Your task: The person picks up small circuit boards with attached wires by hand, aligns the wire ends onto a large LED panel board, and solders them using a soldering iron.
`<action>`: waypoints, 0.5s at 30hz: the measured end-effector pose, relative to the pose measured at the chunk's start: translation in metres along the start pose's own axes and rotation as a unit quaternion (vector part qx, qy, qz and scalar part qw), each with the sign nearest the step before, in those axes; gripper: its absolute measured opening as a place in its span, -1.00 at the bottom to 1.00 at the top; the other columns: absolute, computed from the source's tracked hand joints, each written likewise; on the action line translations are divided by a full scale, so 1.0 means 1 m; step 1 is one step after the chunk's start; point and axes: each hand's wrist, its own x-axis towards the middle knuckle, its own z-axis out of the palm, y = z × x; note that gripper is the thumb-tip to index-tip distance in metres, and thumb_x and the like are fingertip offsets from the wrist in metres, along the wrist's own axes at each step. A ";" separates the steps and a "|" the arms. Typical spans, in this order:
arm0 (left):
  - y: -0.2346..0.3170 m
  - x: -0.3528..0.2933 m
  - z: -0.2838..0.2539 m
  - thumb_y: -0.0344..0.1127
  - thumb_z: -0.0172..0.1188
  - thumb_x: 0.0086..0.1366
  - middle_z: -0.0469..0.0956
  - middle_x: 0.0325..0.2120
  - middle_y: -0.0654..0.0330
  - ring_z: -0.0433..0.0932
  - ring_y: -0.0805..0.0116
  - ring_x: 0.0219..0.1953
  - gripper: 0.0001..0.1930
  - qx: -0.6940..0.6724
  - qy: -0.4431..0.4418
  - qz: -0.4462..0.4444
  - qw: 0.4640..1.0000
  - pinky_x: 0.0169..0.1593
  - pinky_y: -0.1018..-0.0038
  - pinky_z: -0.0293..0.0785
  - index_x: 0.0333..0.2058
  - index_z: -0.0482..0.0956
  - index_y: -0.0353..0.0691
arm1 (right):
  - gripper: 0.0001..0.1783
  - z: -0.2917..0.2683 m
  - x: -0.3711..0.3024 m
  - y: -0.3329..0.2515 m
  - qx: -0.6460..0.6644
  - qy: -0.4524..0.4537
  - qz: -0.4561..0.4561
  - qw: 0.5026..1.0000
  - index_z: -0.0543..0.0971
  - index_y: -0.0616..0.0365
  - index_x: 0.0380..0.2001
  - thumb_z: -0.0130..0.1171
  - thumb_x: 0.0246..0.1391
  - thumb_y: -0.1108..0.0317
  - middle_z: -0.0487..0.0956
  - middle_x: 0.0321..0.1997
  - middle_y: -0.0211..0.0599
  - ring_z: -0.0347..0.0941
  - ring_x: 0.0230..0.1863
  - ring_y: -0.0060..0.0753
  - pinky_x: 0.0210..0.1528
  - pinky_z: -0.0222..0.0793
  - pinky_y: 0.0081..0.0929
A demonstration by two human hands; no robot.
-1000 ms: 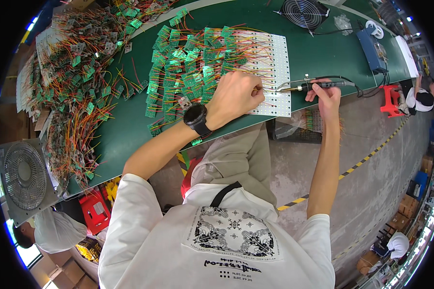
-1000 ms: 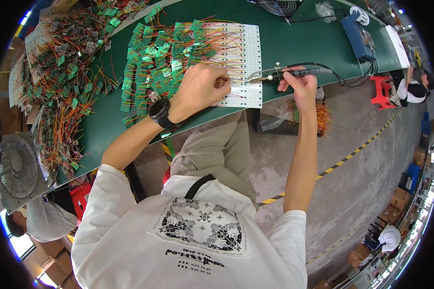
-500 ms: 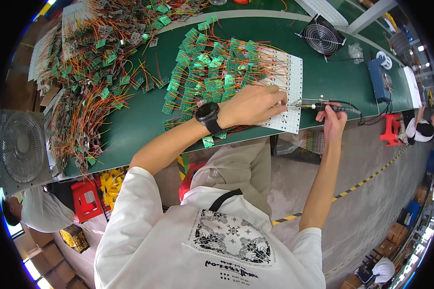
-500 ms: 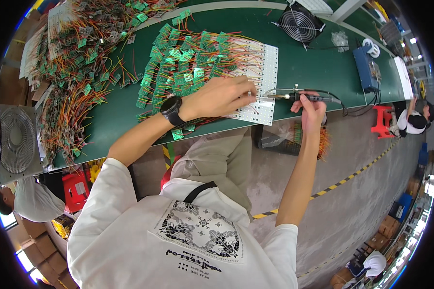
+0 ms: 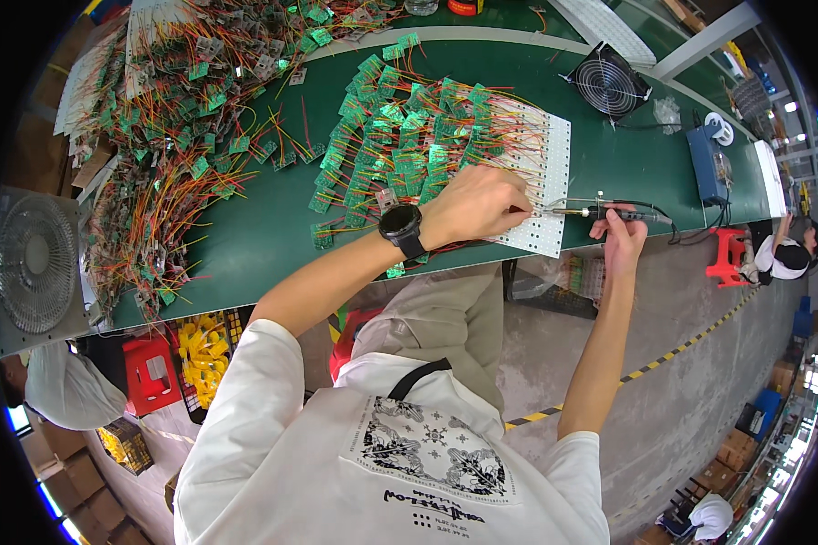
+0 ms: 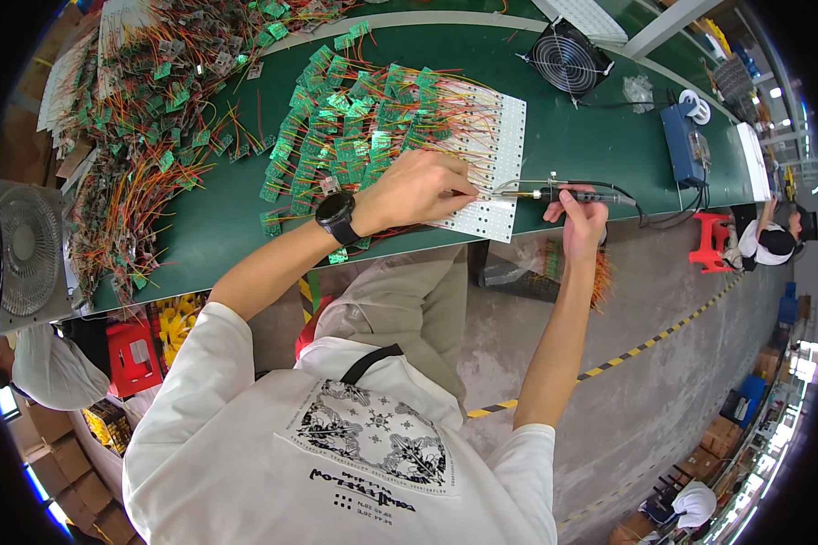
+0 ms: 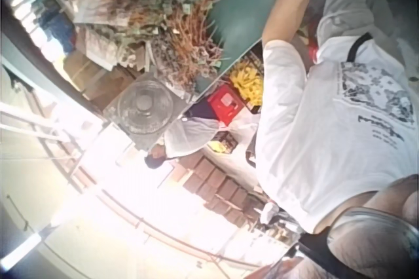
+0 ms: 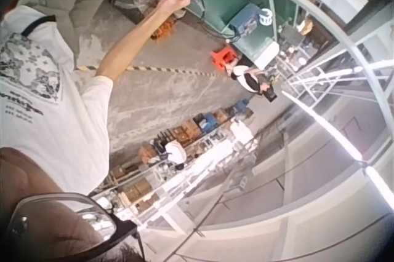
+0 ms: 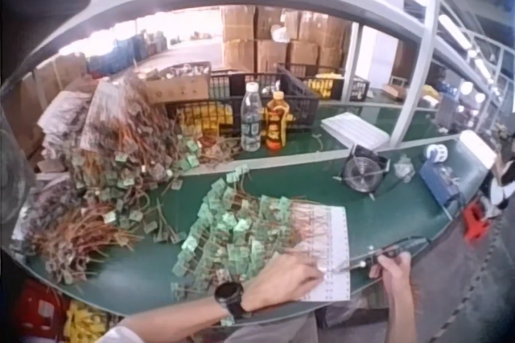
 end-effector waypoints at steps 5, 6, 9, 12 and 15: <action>-0.002 0.000 0.002 -0.34 0.24 0.10 0.59 -0.47 0.20 0.57 0.14 -0.43 -0.90 0.014 0.017 0.000 1.000 -0.37 0.29 0.49 -0.42 0.67 -0.19 | -0.77 -0.002 0.000 -0.003 -0.013 -0.012 0.009 1.000 0.52 0.41 -0.22 0.19 0.11 0.45 0.57 -0.44 -0.19 0.51 -0.58 -0.37 -0.51 0.35 -0.54; -0.003 -0.001 0.003 -0.35 0.24 0.09 0.59 -0.46 0.19 0.58 0.14 -0.43 -0.90 0.010 0.027 0.001 1.000 -0.37 0.29 0.50 -0.42 0.67 -0.20 | -0.77 -0.003 0.001 -0.003 -0.017 -0.020 0.017 1.000 0.52 0.42 -0.22 0.19 0.11 0.45 0.56 -0.45 -0.19 0.51 -0.58 -0.36 -0.50 0.35 -0.53; -0.005 -0.002 0.005 -0.35 0.24 0.09 0.60 -0.45 0.19 0.58 0.14 -0.43 -0.90 0.020 0.023 -0.005 1.000 -0.37 0.30 0.51 -0.42 0.67 -0.21 | -0.74 -0.002 0.001 0.000 -0.033 -0.009 0.017 0.999 0.52 0.41 -0.20 0.18 0.11 0.42 0.56 -0.52 -0.14 0.49 -0.60 -0.33 -0.50 0.36 -0.50; -0.003 -0.001 0.003 -0.36 0.25 0.09 0.60 -0.46 0.19 0.58 0.14 -0.45 -0.90 0.010 0.033 -0.005 0.999 -0.38 0.30 0.50 -0.43 0.67 -0.23 | -0.76 -0.002 0.001 -0.002 -0.029 -0.016 0.016 0.999 0.52 0.42 -0.21 0.18 0.11 0.44 0.56 -0.49 -0.14 0.50 -0.59 -0.33 -0.50 0.37 -0.51; -0.006 -0.001 0.007 -0.36 0.25 0.09 0.60 -0.46 0.20 0.58 0.16 -0.45 -0.91 -0.001 0.042 -0.006 0.999 -0.38 0.31 0.49 -0.44 0.66 -0.23 | -0.77 -0.002 0.001 -0.001 -0.020 -0.025 0.011 0.999 0.52 0.43 -0.23 0.18 0.11 0.45 0.56 -0.46 -0.16 0.52 -0.58 -0.34 -0.50 0.37 -0.53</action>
